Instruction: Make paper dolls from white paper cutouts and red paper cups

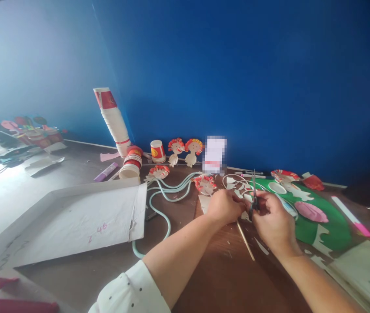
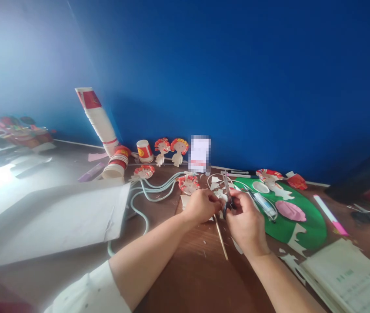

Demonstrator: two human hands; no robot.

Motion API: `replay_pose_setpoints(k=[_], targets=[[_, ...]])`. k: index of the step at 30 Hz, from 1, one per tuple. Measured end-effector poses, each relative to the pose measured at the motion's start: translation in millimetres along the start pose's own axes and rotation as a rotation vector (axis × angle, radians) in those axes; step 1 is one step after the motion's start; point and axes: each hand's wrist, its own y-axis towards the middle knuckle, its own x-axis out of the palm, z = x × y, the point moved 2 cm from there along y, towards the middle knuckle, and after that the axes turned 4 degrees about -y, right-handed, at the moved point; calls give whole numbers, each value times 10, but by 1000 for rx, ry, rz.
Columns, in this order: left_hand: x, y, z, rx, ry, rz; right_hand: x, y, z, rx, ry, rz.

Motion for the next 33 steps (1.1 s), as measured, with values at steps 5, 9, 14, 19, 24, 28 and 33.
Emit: replay_pose_setpoints(k=[5,9,14,19,24,28,33], targets=[[-37,82,-119,-41,90,13,-131,32,-136,-2,-8,147],[-41,101,-144,-65,107,14,-160,94,-71,144,129,61],[-49,115,-155,-80,-23,6,-128,158,57,399,467,16],[-7,148,-193,-182,-488,-98,-74,174,98,502,763,36],[21,170,-200,-183,-821,-122,-60,169,100,505,771,35],[-6,165,-201,-205,-909,-138,-50,159,122,511,732,44],[-19,157,-187,-206,-978,-180,-40,142,165,493,703,32]])
